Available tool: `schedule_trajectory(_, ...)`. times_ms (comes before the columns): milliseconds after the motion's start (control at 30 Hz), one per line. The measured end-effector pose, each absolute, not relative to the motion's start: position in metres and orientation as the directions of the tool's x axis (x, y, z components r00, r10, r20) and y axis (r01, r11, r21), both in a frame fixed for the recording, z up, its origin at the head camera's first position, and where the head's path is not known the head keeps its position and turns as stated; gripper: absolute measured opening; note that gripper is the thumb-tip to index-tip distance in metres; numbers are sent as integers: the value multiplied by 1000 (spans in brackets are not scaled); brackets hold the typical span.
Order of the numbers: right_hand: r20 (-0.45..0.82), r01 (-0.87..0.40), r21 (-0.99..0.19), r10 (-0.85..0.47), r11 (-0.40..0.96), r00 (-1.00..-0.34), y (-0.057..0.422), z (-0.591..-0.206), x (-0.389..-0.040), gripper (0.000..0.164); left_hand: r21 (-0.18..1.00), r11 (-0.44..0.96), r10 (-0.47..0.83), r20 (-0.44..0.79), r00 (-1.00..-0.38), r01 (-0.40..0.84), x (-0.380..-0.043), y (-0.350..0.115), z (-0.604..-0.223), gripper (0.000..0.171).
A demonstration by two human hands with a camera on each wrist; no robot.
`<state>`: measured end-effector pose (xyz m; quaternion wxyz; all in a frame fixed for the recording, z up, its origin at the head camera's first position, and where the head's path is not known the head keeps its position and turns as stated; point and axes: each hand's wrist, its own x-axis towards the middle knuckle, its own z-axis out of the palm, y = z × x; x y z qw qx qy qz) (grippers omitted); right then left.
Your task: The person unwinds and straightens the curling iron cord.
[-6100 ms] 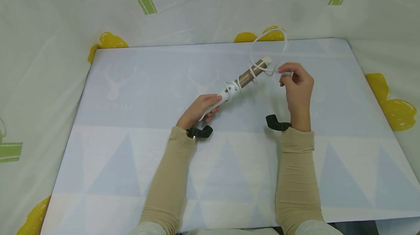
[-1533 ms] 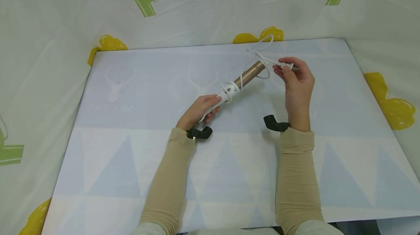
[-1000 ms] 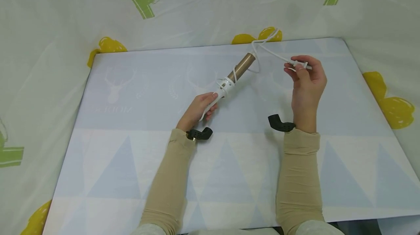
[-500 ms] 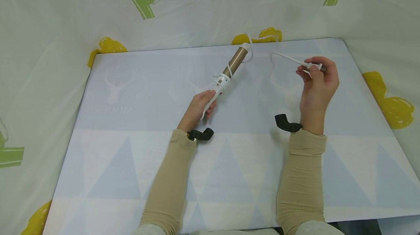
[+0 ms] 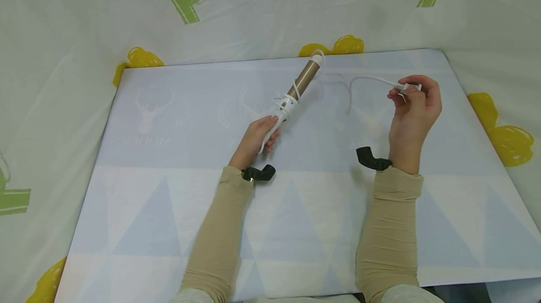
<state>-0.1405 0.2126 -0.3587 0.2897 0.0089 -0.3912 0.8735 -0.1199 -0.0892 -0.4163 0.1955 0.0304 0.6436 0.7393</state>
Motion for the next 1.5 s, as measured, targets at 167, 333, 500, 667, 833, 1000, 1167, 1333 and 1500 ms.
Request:
schedule_trajectory(167,209,-502,-657,504,-562,-838,212,-358,-141,10,964,-94,331,-206,-921,-249,-121,-90,-417,48)
schedule_trajectory(333,188,-459,-687,474,-563,-861,209,-360,-142,9,963,-93,344,-206,-916,-252,-121,-91,-417,49)
schedule_trajectory(500,189,-418,-726,425,-547,-885,204,-365,-145,12,966,-81,357,-203,-912,-247,-120,-93,-417,49)
schedule_trajectory(667,183,-380,-757,385,-532,-905,198,-369,-147,15,968,-61,381,-203,-902,-244,-119,-94,-418,46)
schedule_trajectory(833,162,-356,-756,371,-550,-915,194,-371,-149,18,973,-27,418,-197,-887,-229,-120,-95,-419,45)
schedule_trajectory(1000,151,-337,-747,348,-572,-925,188,-372,-151,19,977,22,450,-198,-871,-211,-121,-95,-418,43)
schedule_trajectory(1167,167,-330,-770,326,-546,-930,181,-372,-151,18,974,55,466,-221,-857,-222,-121,-95,-416,43)
schedule_trajectory(1333,185,-322,-790,298,-522,-936,176,-372,-151,17,967,70,472,-248,-846,-244,-121,-94,-416,44)
schedule_trajectory(1500,206,-328,-789,279,-519,-938,172,-372,-150,17,967,78,457,-251,-853,-243,-126,-94,-434,51)
